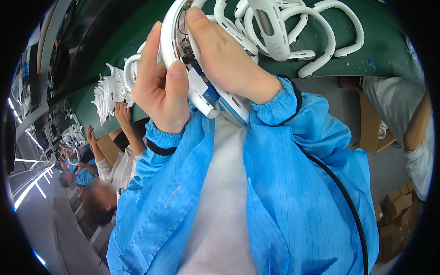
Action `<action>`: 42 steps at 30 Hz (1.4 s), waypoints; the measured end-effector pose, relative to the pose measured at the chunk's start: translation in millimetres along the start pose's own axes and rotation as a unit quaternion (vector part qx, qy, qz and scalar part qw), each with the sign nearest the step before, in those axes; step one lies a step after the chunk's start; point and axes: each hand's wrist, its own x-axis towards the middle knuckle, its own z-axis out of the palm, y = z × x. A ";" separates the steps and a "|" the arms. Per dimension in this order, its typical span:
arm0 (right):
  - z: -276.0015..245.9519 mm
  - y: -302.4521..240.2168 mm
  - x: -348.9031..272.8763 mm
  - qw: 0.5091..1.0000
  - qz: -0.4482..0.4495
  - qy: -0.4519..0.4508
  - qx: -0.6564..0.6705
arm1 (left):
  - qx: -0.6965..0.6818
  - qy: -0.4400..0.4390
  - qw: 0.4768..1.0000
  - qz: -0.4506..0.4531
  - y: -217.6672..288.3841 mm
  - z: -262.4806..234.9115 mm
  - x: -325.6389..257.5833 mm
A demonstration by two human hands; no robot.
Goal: Assembling the internal and external components of a neck massager device at a factory workbench.
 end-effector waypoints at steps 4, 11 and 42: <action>4.8 1.3 -3.1 1.000 0.000 0.025 -0.012 | 0.046 -0.013 0.998 0.030 -6.9 -2.2 3.5; 9.4 -2.2 -5.3 0.999 0.006 0.043 -0.003 | 0.058 -0.007 0.997 0.041 -5.8 1.3 2.1; 14.2 -13.0 -8.1 0.996 -0.034 0.087 -0.005 | 0.186 -0.152 0.970 -0.040 12.7 -6.8 12.2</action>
